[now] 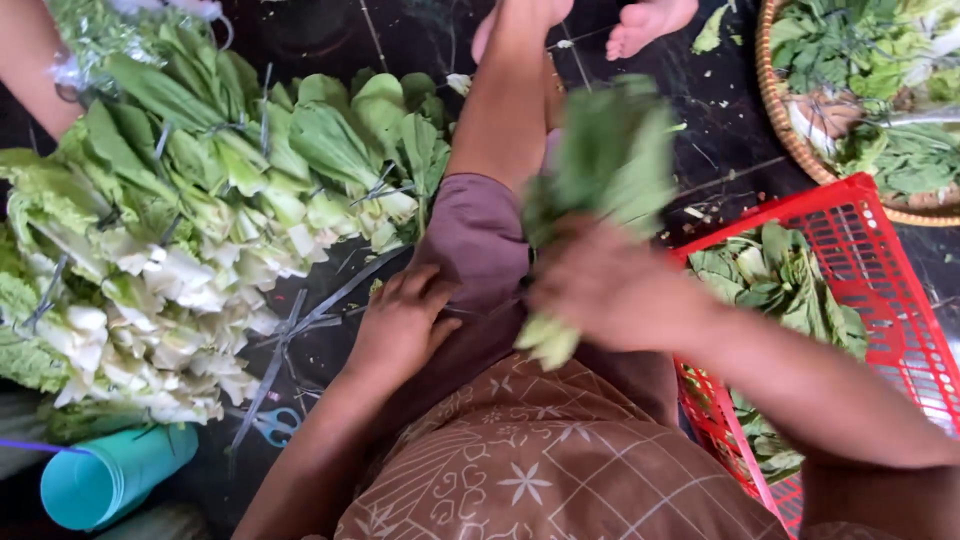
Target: Gathering leafy green vegetables and tying them into bundles using thin ties while sitting on the floor.
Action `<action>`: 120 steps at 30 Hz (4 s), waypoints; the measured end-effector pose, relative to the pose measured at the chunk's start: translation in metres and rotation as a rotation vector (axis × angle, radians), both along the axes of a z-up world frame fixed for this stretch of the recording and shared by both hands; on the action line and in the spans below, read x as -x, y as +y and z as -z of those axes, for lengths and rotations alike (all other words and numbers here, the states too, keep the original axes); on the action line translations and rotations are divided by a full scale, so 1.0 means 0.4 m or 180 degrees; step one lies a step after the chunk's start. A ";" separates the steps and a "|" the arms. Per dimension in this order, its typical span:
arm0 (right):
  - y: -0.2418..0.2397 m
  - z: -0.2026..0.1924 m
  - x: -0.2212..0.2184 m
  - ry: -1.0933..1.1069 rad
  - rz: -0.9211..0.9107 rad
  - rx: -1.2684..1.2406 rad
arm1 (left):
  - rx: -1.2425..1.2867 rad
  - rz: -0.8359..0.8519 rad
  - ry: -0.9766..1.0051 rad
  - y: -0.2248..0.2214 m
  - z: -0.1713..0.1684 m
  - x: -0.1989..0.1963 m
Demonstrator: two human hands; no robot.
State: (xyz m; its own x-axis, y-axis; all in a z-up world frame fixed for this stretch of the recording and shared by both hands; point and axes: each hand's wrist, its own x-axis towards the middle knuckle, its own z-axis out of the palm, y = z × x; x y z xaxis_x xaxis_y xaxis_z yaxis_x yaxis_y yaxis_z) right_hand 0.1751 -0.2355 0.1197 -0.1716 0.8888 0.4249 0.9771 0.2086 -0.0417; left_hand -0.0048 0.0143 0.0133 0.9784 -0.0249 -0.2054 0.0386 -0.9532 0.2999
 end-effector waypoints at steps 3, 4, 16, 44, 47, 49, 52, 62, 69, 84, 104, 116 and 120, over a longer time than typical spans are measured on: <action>0.069 0.190 0.092 -0.0059 -0.0227 0.0061 | 0.0115 -0.0073 -0.0360 -0.005 0.009 -0.004; 0.067 0.236 0.112 -0.0074 -0.0234 0.0049 | 0.0102 -0.0080 -0.0375 0.003 0.017 -0.002; -0.049 0.157 0.109 0.1067 0.0298 0.0703 | 0.0185 -0.0724 -0.0413 0.007 0.030 -0.002; -0.071 0.110 0.075 0.2098 0.2153 0.0482 | 0.4159 -0.1025 -0.1584 -0.174 0.030 -0.160; -0.033 0.111 0.066 0.2176 0.1948 0.0236 | 0.4489 -0.1085 -0.0979 -0.193 0.075 -0.190; -0.016 0.123 0.063 0.2275 0.1864 0.0138 | 0.4506 -0.1138 -0.0697 -0.193 0.088 -0.200; -0.006 0.162 0.048 0.3198 0.2091 0.0085 | 0.4572 -0.1291 -0.0042 -0.197 0.088 -0.202; 0.034 0.304 -0.002 0.4848 0.2098 -0.0334 | 0.4338 -0.1291 -0.0320 -0.223 0.153 -0.186; -0.001 0.294 0.006 0.4874 0.2164 -0.0239 | 0.4896 -0.1838 -0.0495 -0.212 0.206 -0.192; -0.001 0.314 0.090 0.2030 0.1919 -0.1220 | 0.5053 -0.1934 -0.0421 -0.203 0.190 -0.206; 0.002 0.346 0.090 0.1581 0.2024 -0.1383 | 0.2849 -0.0815 -0.1974 -0.226 0.069 -0.141; 0.011 0.281 0.095 0.2201 0.1771 -0.1307 | 0.3747 -0.1293 -0.1468 -0.203 0.129 -0.154; -0.003 0.328 0.087 0.2618 0.1731 -0.1021 | 0.3640 -0.1190 -0.1450 -0.201 0.136 -0.145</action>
